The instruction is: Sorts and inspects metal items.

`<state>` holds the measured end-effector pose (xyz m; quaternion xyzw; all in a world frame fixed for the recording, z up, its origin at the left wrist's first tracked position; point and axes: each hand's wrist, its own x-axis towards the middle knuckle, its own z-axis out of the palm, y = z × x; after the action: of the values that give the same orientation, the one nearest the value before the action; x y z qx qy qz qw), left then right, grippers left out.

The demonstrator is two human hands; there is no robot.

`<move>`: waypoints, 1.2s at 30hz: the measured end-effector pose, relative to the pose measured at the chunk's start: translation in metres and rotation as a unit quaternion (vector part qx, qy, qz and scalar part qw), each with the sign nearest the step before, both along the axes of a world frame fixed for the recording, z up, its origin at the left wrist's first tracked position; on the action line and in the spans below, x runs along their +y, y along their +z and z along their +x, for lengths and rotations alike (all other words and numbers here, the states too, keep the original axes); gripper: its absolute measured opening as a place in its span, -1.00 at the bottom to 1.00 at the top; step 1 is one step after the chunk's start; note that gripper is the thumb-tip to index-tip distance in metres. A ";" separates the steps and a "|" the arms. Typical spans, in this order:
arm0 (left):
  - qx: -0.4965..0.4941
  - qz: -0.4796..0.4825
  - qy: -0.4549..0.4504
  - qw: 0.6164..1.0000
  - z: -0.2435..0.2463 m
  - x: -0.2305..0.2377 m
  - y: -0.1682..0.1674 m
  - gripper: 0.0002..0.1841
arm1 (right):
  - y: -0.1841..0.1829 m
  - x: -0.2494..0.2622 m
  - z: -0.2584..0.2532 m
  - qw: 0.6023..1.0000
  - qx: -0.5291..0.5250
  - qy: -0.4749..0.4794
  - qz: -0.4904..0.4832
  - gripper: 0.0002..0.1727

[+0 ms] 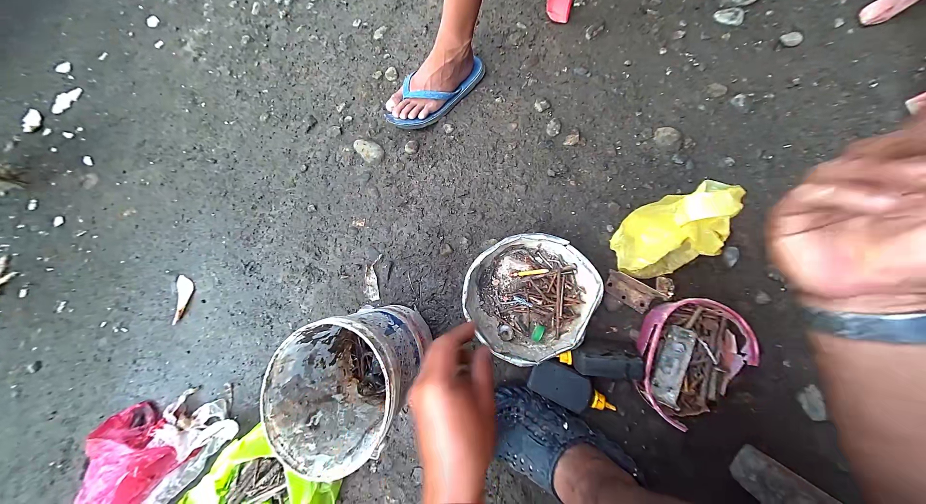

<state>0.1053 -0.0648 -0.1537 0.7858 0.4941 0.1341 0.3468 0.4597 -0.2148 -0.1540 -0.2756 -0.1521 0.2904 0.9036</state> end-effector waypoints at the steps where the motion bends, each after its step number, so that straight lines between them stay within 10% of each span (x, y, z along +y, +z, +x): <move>1: 0.046 -0.002 -0.024 0.999 0.021 -0.004 -0.022 -0.75 | 0.005 0.015 -0.029 0.996 -0.013 0.008 -0.086 -0.26; 5: 0.218 -0.062 -0.079 0.971 0.068 -0.006 -0.093 -0.70 | -0.026 0.036 -0.109 0.925 -0.132 0.164 -0.317 -0.69; 10: 0.287 -0.074 -0.104 0.950 0.077 0.000 -0.117 -0.76 | -0.082 0.050 -0.132 0.680 -0.537 0.160 -0.473 -0.74; 12: 0.231 -0.101 -0.078 0.964 0.073 0.007 -0.108 -0.73 | -0.089 0.055 -0.131 0.647 -0.553 0.171 -0.496 -0.75; 25: -0.160 -0.325 0.124 0.924 0.027 -0.003 -0.056 -0.76 | -0.089 0.057 -0.143 0.663 -0.511 0.240 -0.492 -0.78; 36: -0.269 -0.403 0.138 0.864 0.017 -0.016 -0.046 -0.73 | -0.077 0.056 -0.154 0.785 -0.336 0.326 -0.406 -0.82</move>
<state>0.1220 -0.0805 -0.1999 0.4344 0.4962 0.1763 0.7307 0.3056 -0.1590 -0.2308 -0.6311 -0.3950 0.4917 0.4516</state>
